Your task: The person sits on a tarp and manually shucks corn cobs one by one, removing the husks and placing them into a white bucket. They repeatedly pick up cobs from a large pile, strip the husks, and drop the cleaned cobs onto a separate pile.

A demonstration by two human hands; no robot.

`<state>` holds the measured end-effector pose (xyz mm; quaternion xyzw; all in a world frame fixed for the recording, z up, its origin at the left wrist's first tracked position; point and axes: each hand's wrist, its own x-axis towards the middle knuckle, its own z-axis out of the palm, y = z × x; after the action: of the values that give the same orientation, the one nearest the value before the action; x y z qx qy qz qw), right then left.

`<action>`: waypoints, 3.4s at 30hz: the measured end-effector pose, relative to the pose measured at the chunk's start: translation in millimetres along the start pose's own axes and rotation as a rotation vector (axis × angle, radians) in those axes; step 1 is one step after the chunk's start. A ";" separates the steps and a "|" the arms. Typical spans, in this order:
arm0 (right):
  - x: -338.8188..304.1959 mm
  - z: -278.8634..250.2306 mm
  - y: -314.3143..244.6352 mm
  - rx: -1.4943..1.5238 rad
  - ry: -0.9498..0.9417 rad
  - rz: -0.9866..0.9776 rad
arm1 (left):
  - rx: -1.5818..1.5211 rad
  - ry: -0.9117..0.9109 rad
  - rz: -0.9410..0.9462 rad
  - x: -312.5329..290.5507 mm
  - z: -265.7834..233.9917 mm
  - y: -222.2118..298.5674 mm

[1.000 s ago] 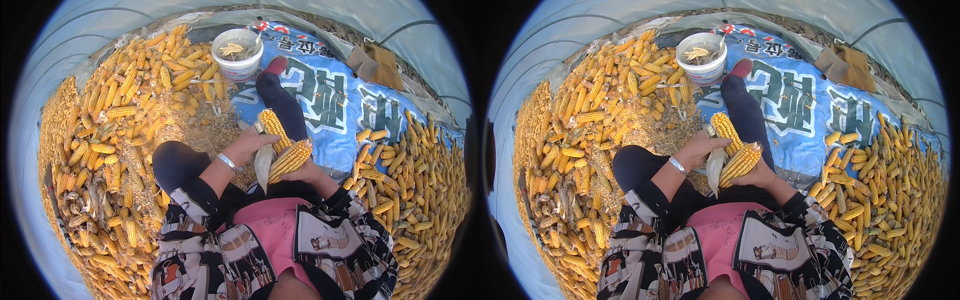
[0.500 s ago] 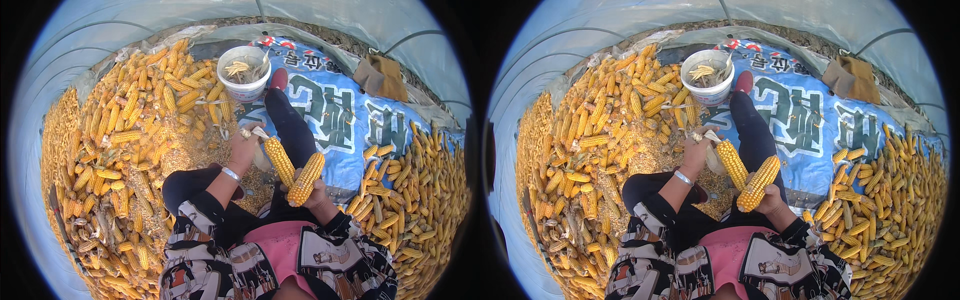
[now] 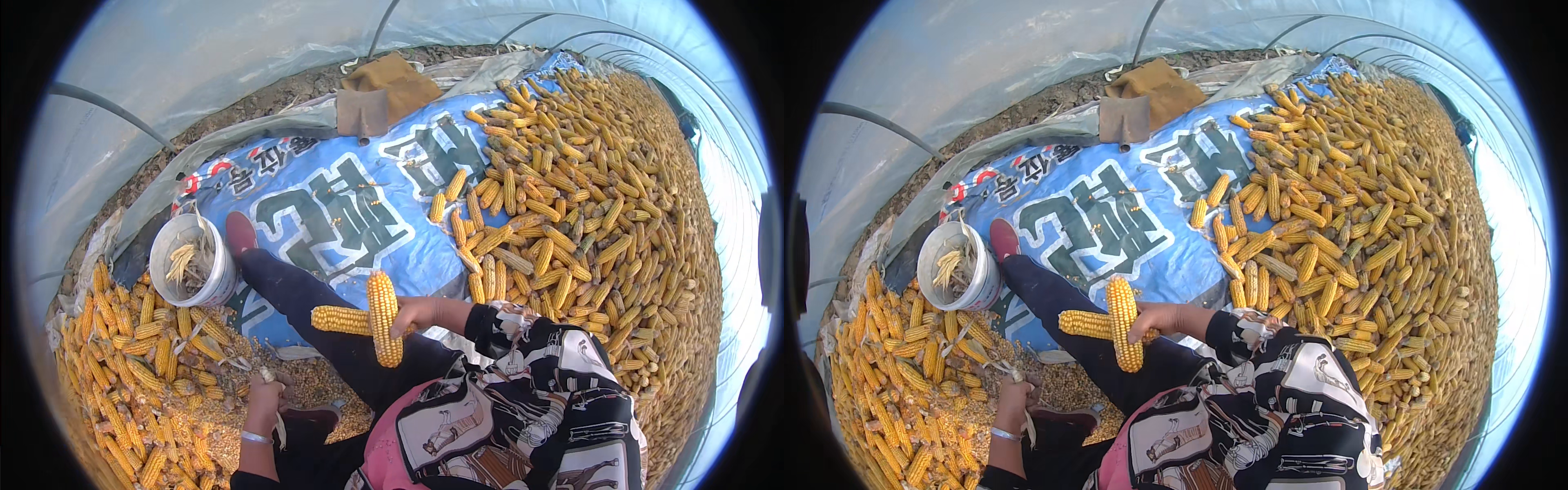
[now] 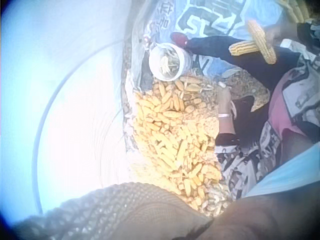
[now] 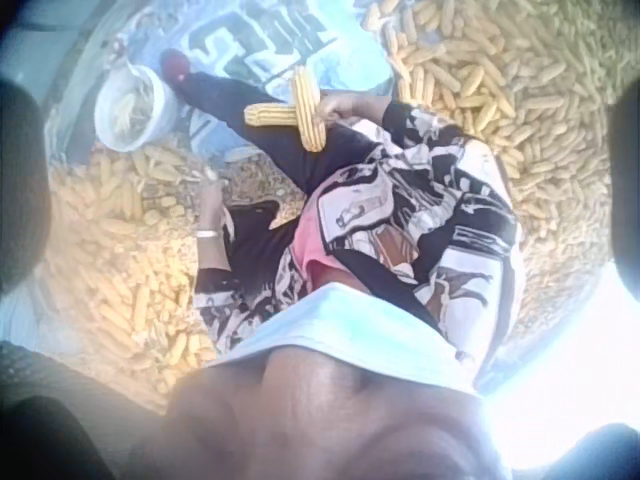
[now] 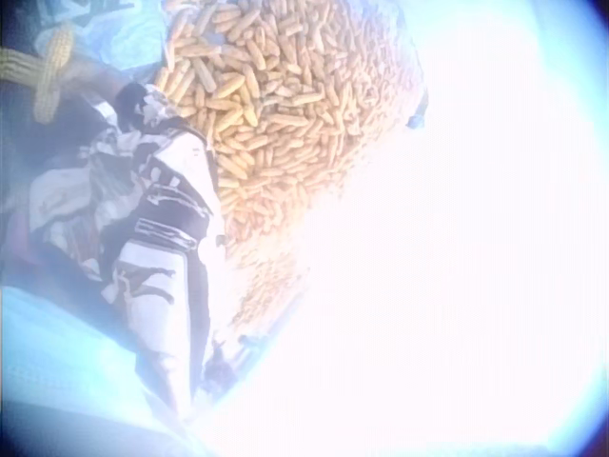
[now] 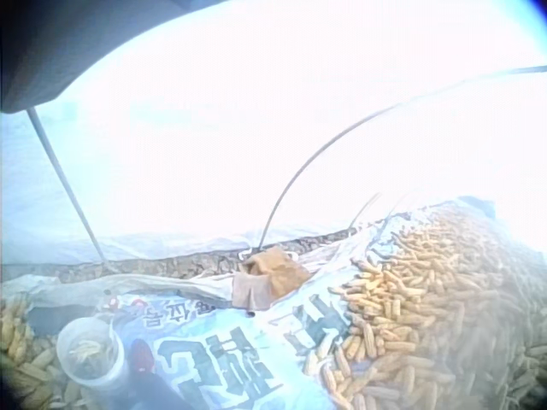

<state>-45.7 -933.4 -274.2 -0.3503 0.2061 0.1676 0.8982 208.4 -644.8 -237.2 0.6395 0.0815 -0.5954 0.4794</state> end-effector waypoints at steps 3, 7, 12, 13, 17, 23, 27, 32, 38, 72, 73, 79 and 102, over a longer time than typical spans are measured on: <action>-56.5 -34.8 -22.6 0.122 0.178 -0.191 | 0.053 0.184 0.092 3.1 -19.2 -1.8; -142.4 -91.7 -56.4 0.565 0.709 -0.668 | -0.045 0.373 0.201 18.2 -46.4 -18.3; -132.3 -129.0 -73.9 0.953 0.986 -0.964 | 0.688 0.489 0.390 17.9 -59.7 -30.4; -107.6 -124.1 -76.3 0.802 0.963 -0.796 | 0.767 0.552 0.391 16.9 -65.4 -19.5; 17.0 -54.5 -96.3 0.301 0.573 -0.522 | 0.618 0.721 0.590 27.9 -99.7 77.9; 208.4 81.4 -91.8 -0.309 0.160 -0.205 | -0.326 0.333 0.655 67.0 -159.8 216.1; 296.3 108.2 -45.4 -0.689 0.065 0.060 | 0.006 0.502 0.554 84.5 -219.7 170.0; 398.6 99.5 17.6 -0.949 0.000 0.258 | -0.087 0.604 0.149 161.1 -279.9 10.5; 560.8 85.9 104.1 -1.379 0.138 0.005 | 0.322 0.941 0.109 266.4 -292.2 -36.6; 193.1 102.5 115.7 0.669 -0.085 0.191 | 0.233 0.265 0.386 26.6 14.5 -47.0; 176.0 96.9 103.3 0.682 -0.083 0.131 | 0.393 0.252 0.418 19.6 37.3 -29.9; -0.8 4.3 -70.2 0.803 -0.070 -0.637 | 0.821 -0.020 1.419 -15.9 210.2 76.9; 400.2 178.2 60.6 -0.902 -0.110 0.285 | 1.116 0.992 0.290 41.3 -351.1 -141.6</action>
<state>316.0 -703.9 -384.0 -0.6642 0.1109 0.3803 0.6340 364.2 -340.0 -404.3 0.9842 -0.1105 -0.1220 0.0654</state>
